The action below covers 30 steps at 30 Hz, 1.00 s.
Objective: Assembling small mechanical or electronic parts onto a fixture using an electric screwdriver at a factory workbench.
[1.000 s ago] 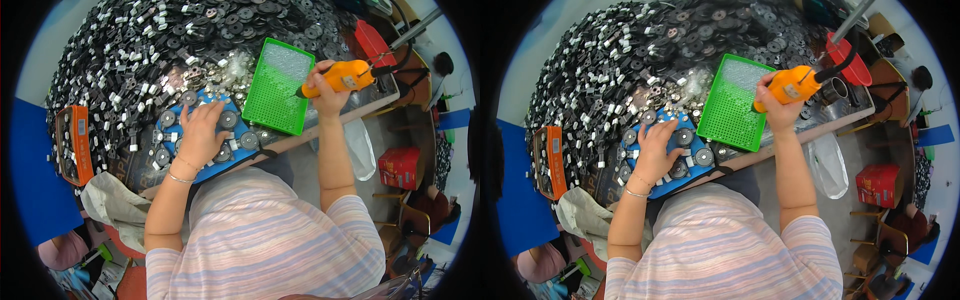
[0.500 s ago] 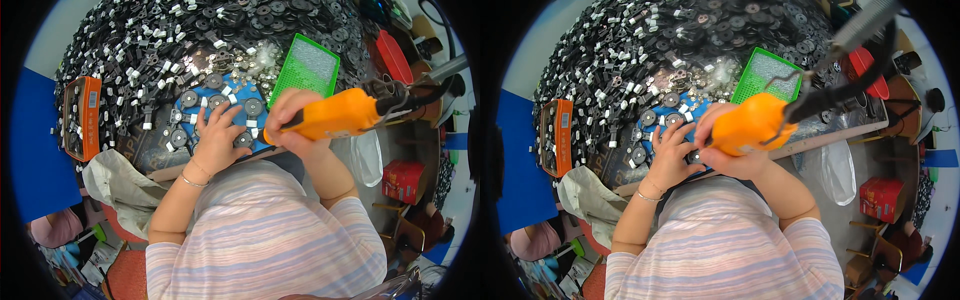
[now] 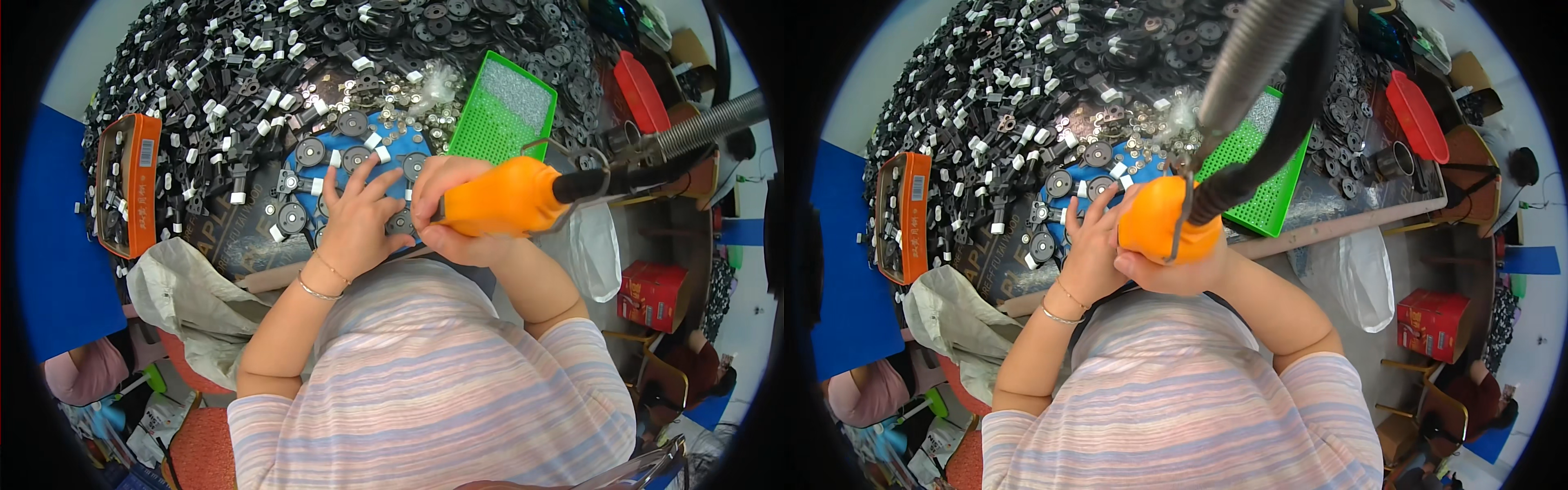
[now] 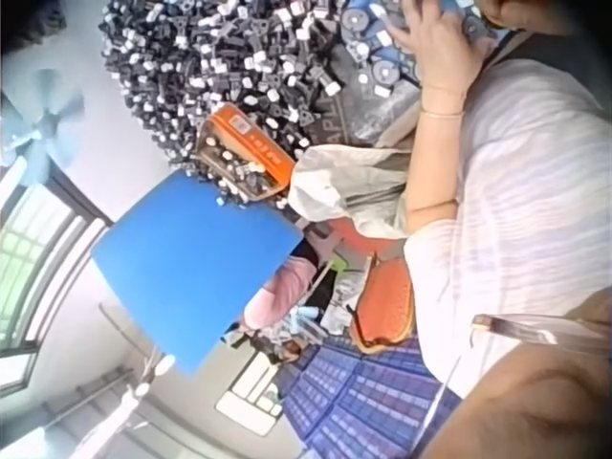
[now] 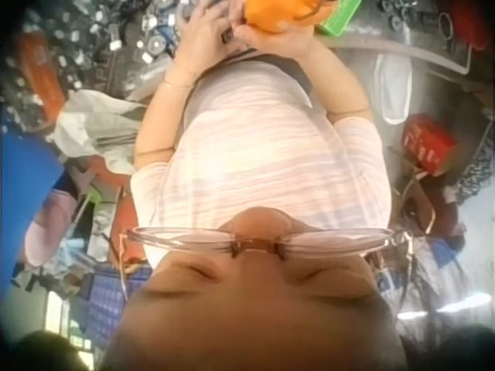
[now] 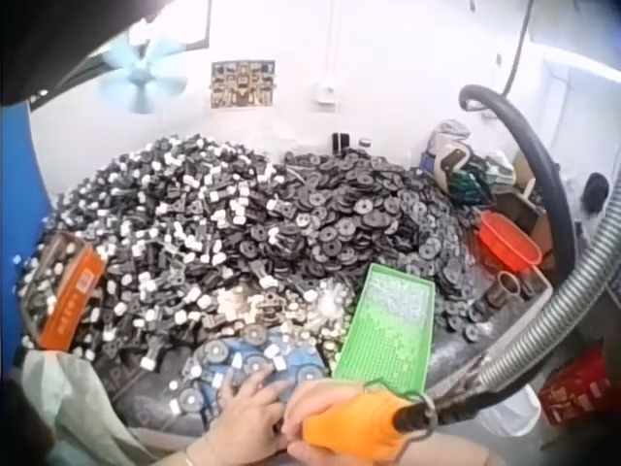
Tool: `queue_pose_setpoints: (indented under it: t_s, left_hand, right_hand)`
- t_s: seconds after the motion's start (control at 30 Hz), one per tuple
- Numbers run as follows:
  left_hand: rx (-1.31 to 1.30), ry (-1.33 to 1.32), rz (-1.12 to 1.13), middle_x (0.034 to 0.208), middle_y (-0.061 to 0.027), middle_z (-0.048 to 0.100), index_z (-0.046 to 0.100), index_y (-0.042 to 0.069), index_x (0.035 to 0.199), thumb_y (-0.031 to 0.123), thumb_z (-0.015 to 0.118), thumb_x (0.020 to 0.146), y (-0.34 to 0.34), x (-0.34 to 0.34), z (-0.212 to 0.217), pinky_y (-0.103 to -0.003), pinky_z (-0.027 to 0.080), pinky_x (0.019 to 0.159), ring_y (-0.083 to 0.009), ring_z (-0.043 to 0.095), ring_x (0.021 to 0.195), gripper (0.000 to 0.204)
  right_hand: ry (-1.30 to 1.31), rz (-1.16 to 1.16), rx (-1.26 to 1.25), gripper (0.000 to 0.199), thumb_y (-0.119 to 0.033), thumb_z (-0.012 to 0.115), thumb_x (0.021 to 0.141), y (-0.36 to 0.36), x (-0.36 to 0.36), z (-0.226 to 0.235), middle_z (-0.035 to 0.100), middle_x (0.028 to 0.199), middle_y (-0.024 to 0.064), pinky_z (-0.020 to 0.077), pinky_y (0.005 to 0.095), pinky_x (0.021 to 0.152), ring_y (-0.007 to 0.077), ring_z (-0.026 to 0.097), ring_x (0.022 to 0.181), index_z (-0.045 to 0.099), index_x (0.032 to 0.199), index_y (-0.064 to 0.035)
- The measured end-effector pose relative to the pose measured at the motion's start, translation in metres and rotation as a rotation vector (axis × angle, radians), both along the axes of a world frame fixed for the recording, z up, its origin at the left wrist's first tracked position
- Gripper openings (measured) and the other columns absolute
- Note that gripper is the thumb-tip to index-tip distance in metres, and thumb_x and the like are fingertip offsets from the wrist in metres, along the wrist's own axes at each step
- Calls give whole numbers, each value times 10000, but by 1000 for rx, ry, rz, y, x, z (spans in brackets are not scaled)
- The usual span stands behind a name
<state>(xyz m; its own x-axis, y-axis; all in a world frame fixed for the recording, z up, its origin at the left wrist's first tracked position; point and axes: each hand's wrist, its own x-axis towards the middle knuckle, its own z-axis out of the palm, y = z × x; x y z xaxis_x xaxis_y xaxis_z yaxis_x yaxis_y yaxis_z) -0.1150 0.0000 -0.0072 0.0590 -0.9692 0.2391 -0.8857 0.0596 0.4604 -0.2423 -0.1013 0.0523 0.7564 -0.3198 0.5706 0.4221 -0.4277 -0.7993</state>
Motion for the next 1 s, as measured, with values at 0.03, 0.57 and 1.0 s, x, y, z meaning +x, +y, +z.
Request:
queue_pose_setpoints:
  t_s: [0.03,0.57,1.0]
  left_hand:
    - [6,8,10,1184,-17,496,659,137,805,281,786,469,0,0,0,-563,96,976,-251,315,1220,388]
    - [6,13,63,1204,-47,461,633,65,819,276,749,566,0,-20,6,-559,71,979,-260,309,1211,349]
    - [52,43,73,1207,-65,453,602,90,941,304,754,556,-1,-21,2,-532,72,989,-278,313,1208,467]
  right_hand:
    - [38,24,177,154,-26,647,647,1,-2,-3,554,750,50,437,254,601,151,540,688,566,775,-54]
    - [-287,-550,336,251,52,562,711,-98,-79,-7,528,822,115,415,273,554,160,509,591,483,942,-8]
    - [-310,-570,412,234,32,573,715,-104,-80,-24,535,777,112,424,270,538,165,516,578,486,931,4]
